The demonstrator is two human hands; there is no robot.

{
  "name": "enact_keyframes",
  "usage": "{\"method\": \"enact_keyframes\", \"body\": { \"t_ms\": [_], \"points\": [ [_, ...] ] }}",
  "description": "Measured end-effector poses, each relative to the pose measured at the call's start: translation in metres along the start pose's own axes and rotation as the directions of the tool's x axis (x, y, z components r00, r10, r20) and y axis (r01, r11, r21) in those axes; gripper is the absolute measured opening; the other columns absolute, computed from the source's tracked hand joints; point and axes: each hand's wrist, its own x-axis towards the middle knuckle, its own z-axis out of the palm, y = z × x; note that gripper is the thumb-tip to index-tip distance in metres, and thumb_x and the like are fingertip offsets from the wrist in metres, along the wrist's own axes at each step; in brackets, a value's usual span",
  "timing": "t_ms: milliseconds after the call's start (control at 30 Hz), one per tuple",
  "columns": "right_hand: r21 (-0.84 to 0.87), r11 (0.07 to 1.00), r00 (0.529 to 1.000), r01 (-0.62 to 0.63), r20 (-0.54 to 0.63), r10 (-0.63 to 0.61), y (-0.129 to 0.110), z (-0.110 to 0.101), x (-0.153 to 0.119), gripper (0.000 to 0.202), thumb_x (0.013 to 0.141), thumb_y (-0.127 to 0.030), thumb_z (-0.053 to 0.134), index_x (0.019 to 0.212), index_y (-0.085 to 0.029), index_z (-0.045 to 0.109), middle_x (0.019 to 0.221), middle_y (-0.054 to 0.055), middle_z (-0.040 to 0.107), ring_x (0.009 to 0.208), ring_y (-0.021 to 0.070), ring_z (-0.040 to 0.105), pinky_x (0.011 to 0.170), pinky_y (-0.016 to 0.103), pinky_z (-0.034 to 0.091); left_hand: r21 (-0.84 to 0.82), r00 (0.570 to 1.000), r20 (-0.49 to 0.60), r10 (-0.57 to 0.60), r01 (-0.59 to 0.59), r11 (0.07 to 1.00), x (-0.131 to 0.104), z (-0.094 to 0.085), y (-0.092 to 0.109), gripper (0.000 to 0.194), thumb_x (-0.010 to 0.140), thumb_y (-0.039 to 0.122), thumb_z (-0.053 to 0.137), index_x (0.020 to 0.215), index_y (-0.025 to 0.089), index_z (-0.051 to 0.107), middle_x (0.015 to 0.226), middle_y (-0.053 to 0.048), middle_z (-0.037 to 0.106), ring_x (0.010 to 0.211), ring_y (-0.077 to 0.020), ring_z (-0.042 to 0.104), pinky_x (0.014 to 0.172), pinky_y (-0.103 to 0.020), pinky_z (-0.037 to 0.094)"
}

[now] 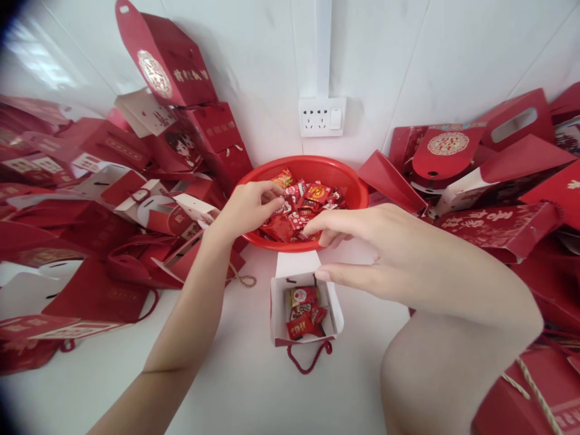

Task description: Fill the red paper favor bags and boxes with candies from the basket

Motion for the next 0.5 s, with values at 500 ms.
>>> {"method": "enact_keyframes", "body": {
  "t_ms": [500],
  "points": [
    [-0.073,0.969,0.946,-0.237,-0.243,0.213,0.065,0.031,0.067,0.029,0.089,-0.019,0.059,0.115,-0.021,0.071,0.123,0.007,0.073,0.111,0.0252,0.069,0.1,0.037,0.049,-0.06,0.734,0.679,0.031,0.013,0.998,0.006,0.021,-0.005,0.027,0.078,0.028,0.064,0.097,0.029,0.083,0.099,0.0,0.08,0.093,-0.0228,0.071,0.082,-0.027,0.049]
  ]
}}
